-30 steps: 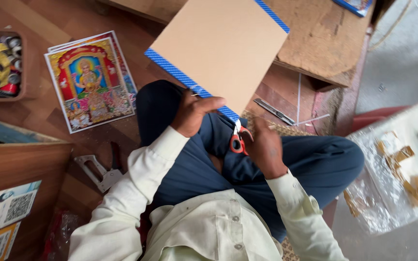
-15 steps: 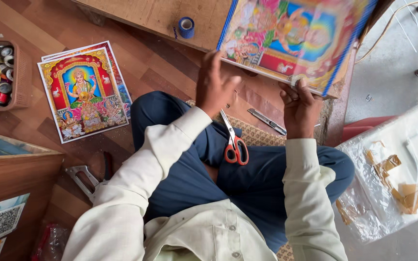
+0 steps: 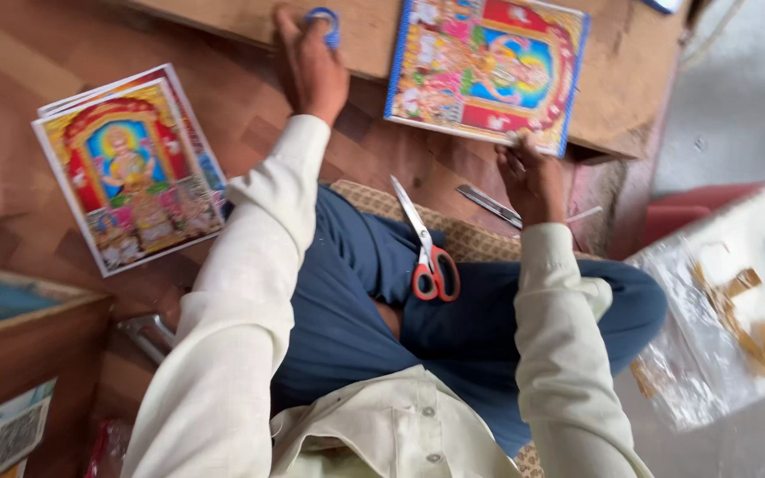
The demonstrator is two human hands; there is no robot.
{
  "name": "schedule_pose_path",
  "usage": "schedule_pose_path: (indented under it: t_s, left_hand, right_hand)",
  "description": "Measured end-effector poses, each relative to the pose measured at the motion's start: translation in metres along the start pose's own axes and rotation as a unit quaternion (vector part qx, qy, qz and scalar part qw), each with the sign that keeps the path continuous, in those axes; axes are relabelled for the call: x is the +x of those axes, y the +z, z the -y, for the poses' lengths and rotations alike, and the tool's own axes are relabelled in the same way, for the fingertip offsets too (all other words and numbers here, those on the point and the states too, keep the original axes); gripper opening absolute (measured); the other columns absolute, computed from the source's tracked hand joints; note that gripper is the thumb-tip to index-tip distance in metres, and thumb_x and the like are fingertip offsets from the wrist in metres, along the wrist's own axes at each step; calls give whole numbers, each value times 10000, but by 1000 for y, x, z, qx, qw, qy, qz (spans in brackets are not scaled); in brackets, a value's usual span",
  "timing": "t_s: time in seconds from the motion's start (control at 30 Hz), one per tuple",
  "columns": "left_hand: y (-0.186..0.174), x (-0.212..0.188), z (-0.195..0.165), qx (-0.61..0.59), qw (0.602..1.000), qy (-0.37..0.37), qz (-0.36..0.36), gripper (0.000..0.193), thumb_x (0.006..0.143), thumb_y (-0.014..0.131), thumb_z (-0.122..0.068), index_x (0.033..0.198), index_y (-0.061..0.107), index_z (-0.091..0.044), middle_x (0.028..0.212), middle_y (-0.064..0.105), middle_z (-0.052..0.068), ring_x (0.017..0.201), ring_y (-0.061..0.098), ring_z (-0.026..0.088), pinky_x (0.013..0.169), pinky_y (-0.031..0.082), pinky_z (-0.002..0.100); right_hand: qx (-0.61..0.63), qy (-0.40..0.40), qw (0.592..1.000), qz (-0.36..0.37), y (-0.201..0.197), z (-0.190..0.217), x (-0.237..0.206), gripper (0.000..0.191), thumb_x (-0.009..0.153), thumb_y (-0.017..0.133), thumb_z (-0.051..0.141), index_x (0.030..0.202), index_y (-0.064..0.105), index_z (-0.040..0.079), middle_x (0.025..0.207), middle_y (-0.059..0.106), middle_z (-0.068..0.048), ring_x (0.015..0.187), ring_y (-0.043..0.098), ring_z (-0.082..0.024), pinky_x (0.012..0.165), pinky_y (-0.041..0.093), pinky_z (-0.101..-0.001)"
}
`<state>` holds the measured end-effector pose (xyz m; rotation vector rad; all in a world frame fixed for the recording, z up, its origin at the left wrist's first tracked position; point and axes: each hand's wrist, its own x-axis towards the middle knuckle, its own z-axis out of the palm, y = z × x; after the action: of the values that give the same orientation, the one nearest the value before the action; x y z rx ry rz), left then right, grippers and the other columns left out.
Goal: The person sits on the floor and applies blue decorative tape to the edges of a printed religious image mounted on cardboard. They use scissors to cut the tape and a metal ruler to press it flat, then trim the image edges. The finished framed piece is placed on a stack of similar items.
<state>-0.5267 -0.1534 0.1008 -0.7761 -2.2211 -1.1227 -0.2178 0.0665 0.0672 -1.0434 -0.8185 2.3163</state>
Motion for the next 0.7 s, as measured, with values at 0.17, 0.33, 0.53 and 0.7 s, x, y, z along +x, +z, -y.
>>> schedule_pose_path:
  t_s: [0.17,0.33,0.53,0.7]
  left_hand:
    - [-3,-5,-13,-33,997,-49,55,284,748,826,35,966,682,-75,1416,486,185,1274,520,402,1057,456,458]
    - [-29,-45,-64,-417,837,-231,270,272,883,790,-38,1125,669,-60,1164,667,93,1035,652,294,886,575,448]
    - [-43,-78,-107,-595,573,-320,464,220,984,663,-37,1197,614,-56,1142,674,94,964,718,195,801,693,380]
    - [-46,-93,-120,-573,587,-285,495,189,981,638,-4,1166,608,-33,1158,608,44,1038,689,168,806,647,393]
  right_hand:
    - [-76,-94,992,-26,11,-4,1,349,1024,744,324,963,601,12,799,638,-90,666,645,-186,561,490,-271]
    - [-175,-102,979,-20,29,-15,-36,299,980,739,274,1026,643,-6,857,679,-103,710,658,-192,605,530,-295]
    - [-232,-114,958,126,60,10,-104,362,942,697,216,1224,692,-11,1146,750,-68,1039,716,-146,918,564,-301]
    - [-252,-123,949,144,65,16,-119,291,950,741,111,1187,700,-53,1099,749,-123,999,715,-167,947,566,-323]
